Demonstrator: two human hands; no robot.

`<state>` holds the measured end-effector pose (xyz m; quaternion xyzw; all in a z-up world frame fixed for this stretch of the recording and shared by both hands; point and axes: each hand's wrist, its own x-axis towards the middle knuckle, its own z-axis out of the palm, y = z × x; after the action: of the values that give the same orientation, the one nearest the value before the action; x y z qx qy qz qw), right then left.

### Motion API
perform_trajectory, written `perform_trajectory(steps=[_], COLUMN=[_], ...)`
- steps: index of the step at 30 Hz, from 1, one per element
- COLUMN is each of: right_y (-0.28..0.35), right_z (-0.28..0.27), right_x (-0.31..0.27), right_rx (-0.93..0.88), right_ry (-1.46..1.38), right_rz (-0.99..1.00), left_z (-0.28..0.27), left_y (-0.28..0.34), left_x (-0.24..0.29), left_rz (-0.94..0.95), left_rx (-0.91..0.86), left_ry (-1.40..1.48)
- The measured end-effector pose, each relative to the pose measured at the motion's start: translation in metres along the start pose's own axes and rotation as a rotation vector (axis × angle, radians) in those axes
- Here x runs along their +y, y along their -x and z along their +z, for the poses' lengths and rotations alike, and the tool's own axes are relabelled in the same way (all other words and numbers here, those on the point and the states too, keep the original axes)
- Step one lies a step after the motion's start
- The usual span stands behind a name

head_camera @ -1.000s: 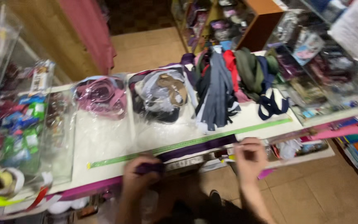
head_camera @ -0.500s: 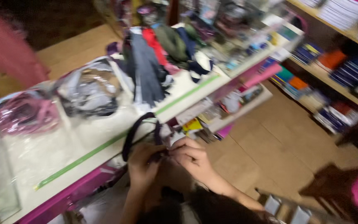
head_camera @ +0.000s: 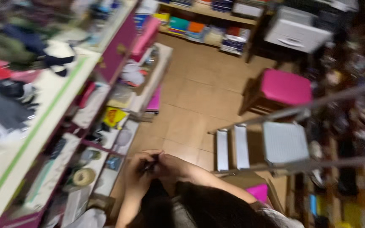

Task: The person picks up different colored zippers, stretches each one out against a measuring tape on a counter, and places them into bags or piles.

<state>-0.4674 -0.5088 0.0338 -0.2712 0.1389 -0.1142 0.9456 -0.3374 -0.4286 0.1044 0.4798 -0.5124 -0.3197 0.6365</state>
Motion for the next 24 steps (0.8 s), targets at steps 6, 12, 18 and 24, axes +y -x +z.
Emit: perform_trajectory(steps=[6, 12, 18, 24], right_y=[0.077, 0.103, 0.111, 0.097], right_z=[-0.024, -0.070, -0.125, -0.097], right_x=[-0.016, -0.036, -0.050, -0.041], right_rx=[0.053, 0.243, 0.518, 0.872], right_ry=[-0.251, -0.707, -0.648, -0.212], right_rz=[-0.133, -0.172, -0.536, -0.598], left_z=[0.073, 0.126, 0.126, 0.104], left_y=[0.008, 0.003, 0.027, 0.057], left_x=[-0.030, -0.003, 0.017, 0.023], left_rz=[-0.079, -0.242, -0.700, -0.645], left_rx=[-0.114, -0.492, -0.780, -0.544], left_ry=[0.301, 0.336, 0.334, 0.678])
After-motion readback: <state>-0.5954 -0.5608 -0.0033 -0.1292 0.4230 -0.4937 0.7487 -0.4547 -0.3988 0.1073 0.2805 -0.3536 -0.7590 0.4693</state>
